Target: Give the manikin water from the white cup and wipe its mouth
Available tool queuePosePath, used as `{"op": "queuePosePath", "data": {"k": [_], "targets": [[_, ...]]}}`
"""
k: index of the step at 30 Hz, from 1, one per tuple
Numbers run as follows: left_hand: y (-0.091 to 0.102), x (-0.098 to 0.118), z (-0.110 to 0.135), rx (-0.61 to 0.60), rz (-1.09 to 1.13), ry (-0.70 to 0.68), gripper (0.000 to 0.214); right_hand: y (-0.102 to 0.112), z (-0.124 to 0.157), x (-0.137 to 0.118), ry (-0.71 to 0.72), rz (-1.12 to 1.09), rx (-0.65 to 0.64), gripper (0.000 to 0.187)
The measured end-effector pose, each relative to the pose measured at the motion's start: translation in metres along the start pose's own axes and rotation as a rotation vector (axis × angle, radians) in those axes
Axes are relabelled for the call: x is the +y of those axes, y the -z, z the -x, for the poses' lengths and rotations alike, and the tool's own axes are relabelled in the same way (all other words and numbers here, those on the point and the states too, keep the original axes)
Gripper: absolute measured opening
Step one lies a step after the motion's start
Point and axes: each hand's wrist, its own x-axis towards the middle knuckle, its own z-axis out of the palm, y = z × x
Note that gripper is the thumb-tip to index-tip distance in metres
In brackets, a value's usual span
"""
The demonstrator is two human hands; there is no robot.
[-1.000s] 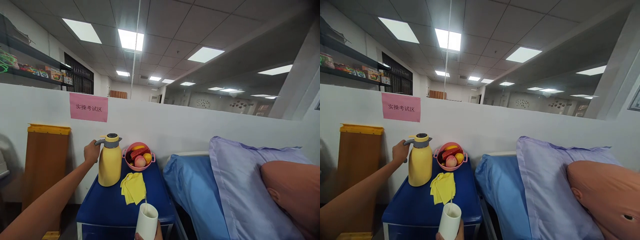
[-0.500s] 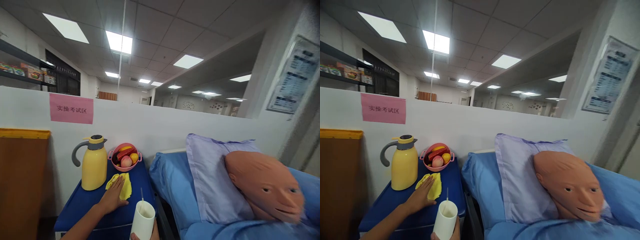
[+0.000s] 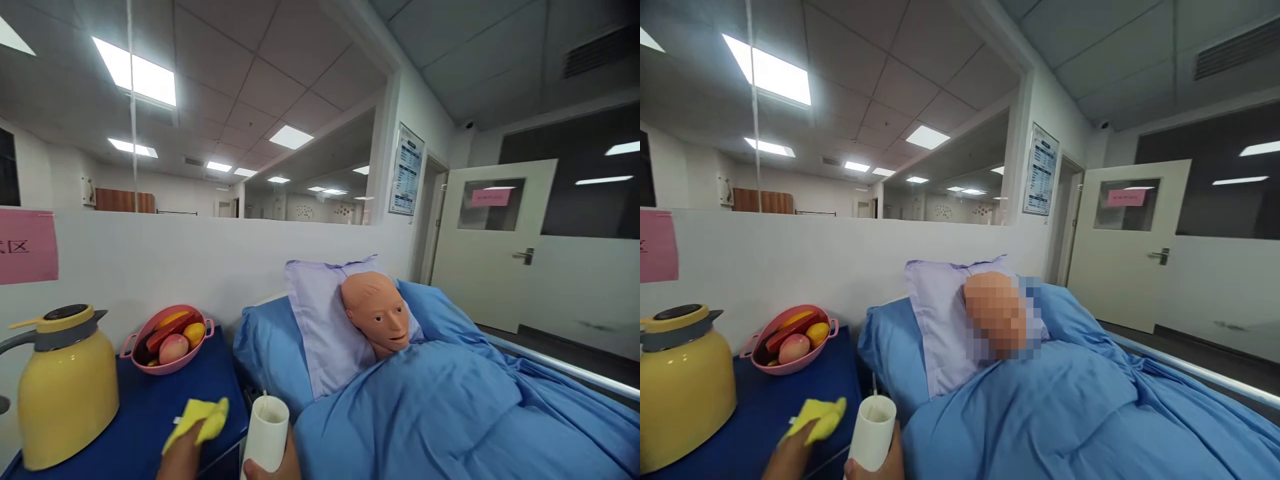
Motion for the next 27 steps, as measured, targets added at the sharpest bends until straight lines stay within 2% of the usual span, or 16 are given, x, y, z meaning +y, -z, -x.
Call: {"op": "queuePosePath", "data": {"k": [2, 4, 6, 9, 11, 14, 16, 19, 23, 27], "targets": [[-0.023, 0.033, 0.024, -0.183, 0.434, 0.039, 0.025, 0.025, -0.01, -0.021, 0.018, 0.076, -0.013, 0.054], [-0.041, 0.071, 0.043, -0.308, 0.795, 0.227, 0.034, 0.057, -0.02, -0.042, 0.034, 0.159, 0.072, 0.056], [-0.055, 0.112, 0.053, -0.33, 1.063, 0.413, 0.047, 0.093, -0.028, -0.063, 0.07, 0.199, 0.122, 0.053], [-0.071, 0.171, 0.057, -0.438, 1.259, 0.532, 0.06, 0.15, -0.038, -0.093, 0.089, 0.244, 0.172, 0.057], [-0.083, 0.207, 0.057, -0.484, 1.36, 0.571, 0.057, 0.187, -0.045, -0.111, 0.117, 0.316, 0.217, 0.057], [-0.106, 0.252, 0.059, -0.476, 1.511, 0.646, 0.046, 0.237, -0.057, -0.129, 0.157, 0.391, 0.275, 0.06], [-0.124, 0.275, 0.059, -0.464, 1.57, 0.645, 0.042, 0.263, -0.066, -0.135, 0.154, 0.406, 0.282, 0.065], [-0.152, 0.3, 0.055, -0.472, 1.675, 0.637, 0.039, 0.291, -0.083, -0.135, 0.148, 0.462, 0.28, 0.066], [-0.185, 0.323, 0.043, -0.463, 1.752, 0.628, 0.039, 0.31, -0.108, -0.125, 0.16, 0.513, 0.211, 0.062], [-0.203, 0.34, 0.037, -0.39, 1.798, 0.584, 0.042, 0.322, -0.131, -0.114, 0.109, 0.513, 0.138, 0.066]]}}
